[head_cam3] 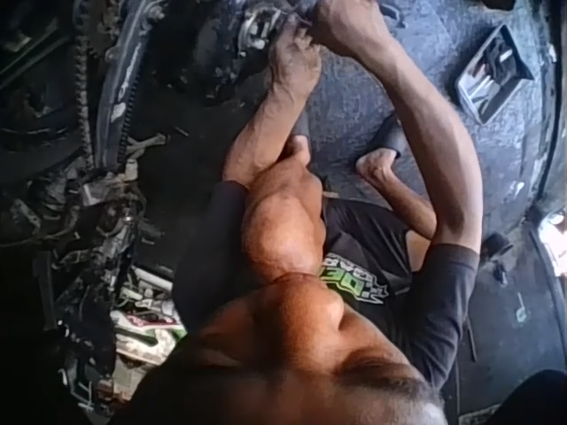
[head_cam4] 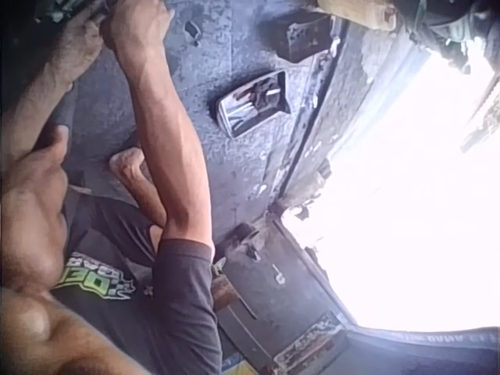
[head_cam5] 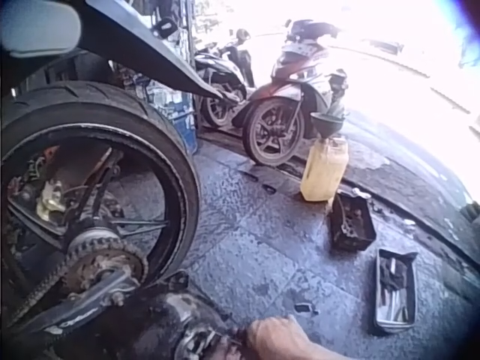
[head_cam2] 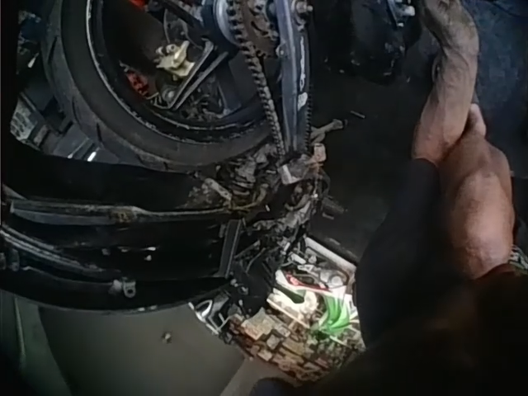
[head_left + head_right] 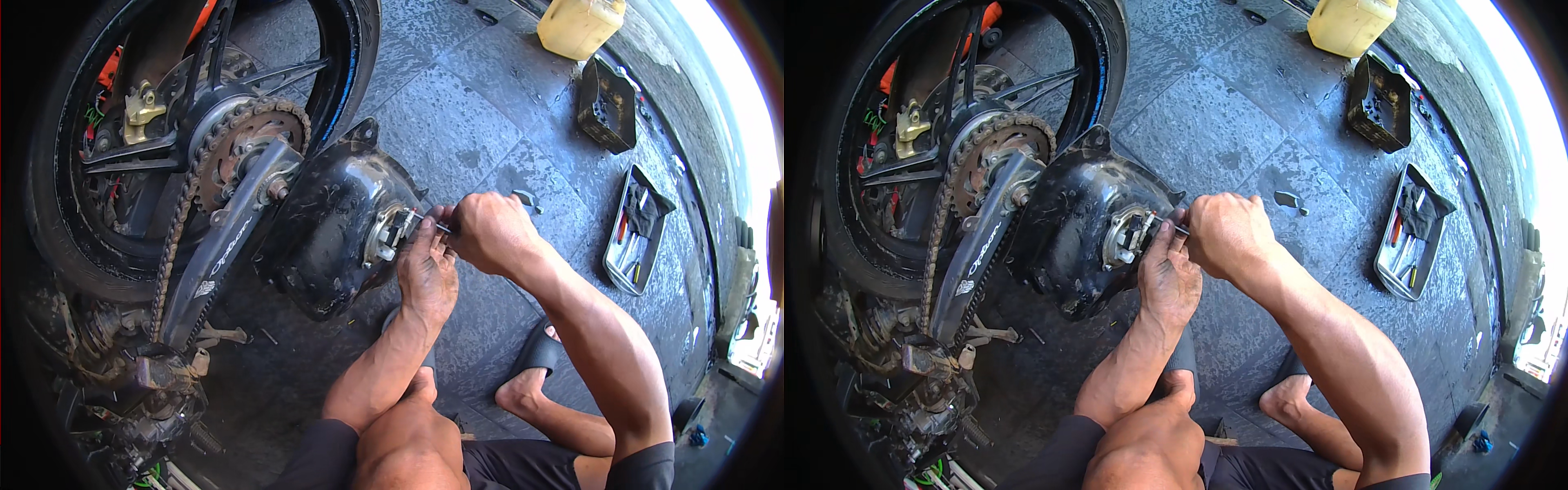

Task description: Remove and disassemble the fuel pump assembly from a motorcycle fuel tank.

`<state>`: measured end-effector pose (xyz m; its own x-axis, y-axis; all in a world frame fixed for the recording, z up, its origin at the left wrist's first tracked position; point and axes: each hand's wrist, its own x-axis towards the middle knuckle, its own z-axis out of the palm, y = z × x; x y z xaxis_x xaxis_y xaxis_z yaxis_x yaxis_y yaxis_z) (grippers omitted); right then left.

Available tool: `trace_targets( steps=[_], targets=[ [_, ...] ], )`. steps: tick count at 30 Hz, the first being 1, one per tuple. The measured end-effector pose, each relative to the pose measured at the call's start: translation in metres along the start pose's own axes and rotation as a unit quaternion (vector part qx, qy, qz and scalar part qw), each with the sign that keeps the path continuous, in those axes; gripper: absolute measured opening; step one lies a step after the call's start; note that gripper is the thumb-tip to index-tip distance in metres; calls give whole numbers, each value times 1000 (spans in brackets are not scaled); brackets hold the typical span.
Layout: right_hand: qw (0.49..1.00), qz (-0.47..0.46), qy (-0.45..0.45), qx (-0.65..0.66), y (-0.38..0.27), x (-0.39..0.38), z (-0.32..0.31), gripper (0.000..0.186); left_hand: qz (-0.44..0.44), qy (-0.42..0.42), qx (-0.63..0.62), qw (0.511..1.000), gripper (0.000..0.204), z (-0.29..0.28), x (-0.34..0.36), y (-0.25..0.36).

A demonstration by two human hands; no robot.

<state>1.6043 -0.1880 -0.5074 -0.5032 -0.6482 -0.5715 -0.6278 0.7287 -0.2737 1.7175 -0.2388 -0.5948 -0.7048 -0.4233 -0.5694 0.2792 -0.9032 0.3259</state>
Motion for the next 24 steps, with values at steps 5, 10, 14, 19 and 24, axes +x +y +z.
trace_targets(
  steps=[5,10,14,19,24],
  targets=[
    [998,-18,9,55,0,-4,1,29,-1,-58,61,996,29,-17,8,0],
    [991,-9,-19,131,4,3,3,30,5,-31,12,999,25,-2,-4,0],
    [998,-5,43,38,1,-2,5,31,-15,-32,12,999,27,-19,9,-10],
    [995,-11,42,88,4,0,4,30,-10,-49,36,998,26,-9,0,-5],
    [997,4,0,74,4,1,-3,35,1,-21,-9,1000,24,-3,1,-3]
  ],
)
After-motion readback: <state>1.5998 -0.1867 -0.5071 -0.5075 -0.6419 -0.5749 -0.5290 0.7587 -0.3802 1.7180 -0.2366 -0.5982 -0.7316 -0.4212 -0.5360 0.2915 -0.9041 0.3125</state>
